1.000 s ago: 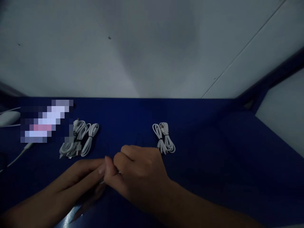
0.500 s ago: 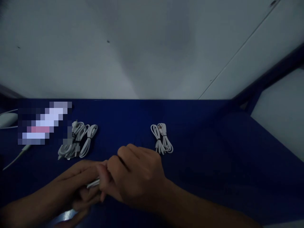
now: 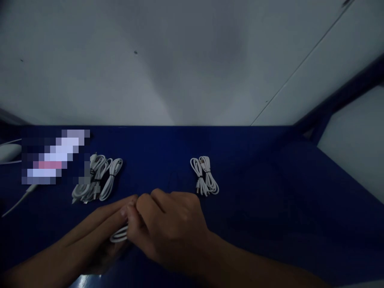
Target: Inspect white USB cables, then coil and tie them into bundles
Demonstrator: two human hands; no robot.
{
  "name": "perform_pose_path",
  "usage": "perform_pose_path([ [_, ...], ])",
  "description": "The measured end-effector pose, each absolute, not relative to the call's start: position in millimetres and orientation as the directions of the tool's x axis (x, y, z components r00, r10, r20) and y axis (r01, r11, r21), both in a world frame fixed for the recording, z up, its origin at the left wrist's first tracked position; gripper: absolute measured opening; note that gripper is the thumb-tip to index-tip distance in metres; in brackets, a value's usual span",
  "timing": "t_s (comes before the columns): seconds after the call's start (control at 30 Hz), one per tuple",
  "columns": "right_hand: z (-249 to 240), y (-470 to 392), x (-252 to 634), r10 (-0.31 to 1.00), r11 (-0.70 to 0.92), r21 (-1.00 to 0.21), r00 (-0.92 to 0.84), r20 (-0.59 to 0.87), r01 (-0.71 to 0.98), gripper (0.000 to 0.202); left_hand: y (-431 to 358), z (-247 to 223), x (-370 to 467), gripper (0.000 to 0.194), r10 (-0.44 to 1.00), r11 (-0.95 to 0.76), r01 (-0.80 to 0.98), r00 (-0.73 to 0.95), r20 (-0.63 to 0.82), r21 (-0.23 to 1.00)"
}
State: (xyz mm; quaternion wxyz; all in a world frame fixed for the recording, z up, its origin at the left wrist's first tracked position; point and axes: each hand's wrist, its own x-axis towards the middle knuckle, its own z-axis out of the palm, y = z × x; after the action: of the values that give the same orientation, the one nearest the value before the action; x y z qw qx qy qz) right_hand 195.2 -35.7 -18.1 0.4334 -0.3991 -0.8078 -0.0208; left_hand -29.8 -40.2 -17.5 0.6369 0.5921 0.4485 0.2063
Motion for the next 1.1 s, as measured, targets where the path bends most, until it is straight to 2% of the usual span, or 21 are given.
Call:
perform_pose_path([
  [0.1,-17.2,-32.4,195.3,0.588,0.698,-0.295,-0.286,0.757,0.652,0.036,-34.3,-3.0,-18.5,0.038,0.641,0.548,0.189,0.532,-0.553,0.815],
  [0.17,-15.9,-31.2,194.8,0.538,0.714,-0.280,-0.247,0.806,0.642,0.036,-31.3,6.3,-11.1,0.047,0.562,0.661,0.127,0.569,-0.601,0.739],
  [0.23,-14.3,-31.1,193.6,0.502,0.721,-0.263,-0.221,0.836,0.641,0.038,-30.3,11.5,-7.3,0.052,0.514,0.689,0.113,0.621,-0.592,0.716],
  [0.3,-13.0,-31.9,192.2,0.503,0.715,-0.267,-0.211,0.838,0.646,0.042,-31.4,13.2,-6.8,0.052,0.558,0.620,0.145,0.609,-0.564,0.771],
  [0.4,-12.6,-33.5,190.3,0.537,0.695,-0.289,-0.208,0.817,0.659,0.046,-34.6,15.2,-6.4,0.050,0.785,0.319,0.300,0.448,-0.428,0.899],
  [0.47,-13.5,-33.8,189.9,0.542,0.687,-0.287,-0.207,0.815,0.667,0.048,-37.3,17.6,-4.4,0.052,0.866,0.127,0.399,0.401,-0.297,0.908],
  [0.53,-15.2,-33.0,190.3,0.537,0.685,-0.283,-0.203,0.819,0.671,0.049,-41.0,18.4,-2.6,0.055,0.867,0.053,0.425,0.429,-0.252,0.904],
  [0.6,-17.0,-31.3,191.6,0.541,0.687,-0.290,-0.203,0.816,0.667,0.048,-45.7,15.4,-3.8,0.051,0.865,0.085,0.435,0.413,-0.283,0.896],
  [0.7,-19.0,-28.5,195.2,0.563,0.698,-0.314,-0.222,0.796,0.644,0.043,-51.0,4.5,-11.7,0.043,0.877,0.248,0.452,0.270,-0.397,0.857],
  [0.73,-19.1,-27.8,196.7,0.572,0.703,-0.320,-0.238,0.785,0.635,0.041,-51.2,0.9,-14.7,0.043,0.862,0.284,0.429,0.277,-0.424,0.858],
  [0.87,-15.8,-26.5,202.2,0.540,0.738,-0.276,-0.293,0.789,0.615,0.032,-42.7,-2.0,-17.5,0.037,0.770,0.406,0.278,0.409,-0.490,0.871],
  [1.0,-8.7,-26.3,203.9,0.480,0.736,-0.168,-0.331,0.812,0.656,0.045,-32.4,10.1,-5.8,0.051,0.648,0.477,0.191,0.583,-0.490,0.858],
  [1.1,-6.9,-27.7,201.0,0.512,0.718,-0.208,-0.302,0.804,0.664,0.049,-33.3,16.6,0.0,0.049,0.687,0.329,0.276,0.586,-0.429,0.903],
])
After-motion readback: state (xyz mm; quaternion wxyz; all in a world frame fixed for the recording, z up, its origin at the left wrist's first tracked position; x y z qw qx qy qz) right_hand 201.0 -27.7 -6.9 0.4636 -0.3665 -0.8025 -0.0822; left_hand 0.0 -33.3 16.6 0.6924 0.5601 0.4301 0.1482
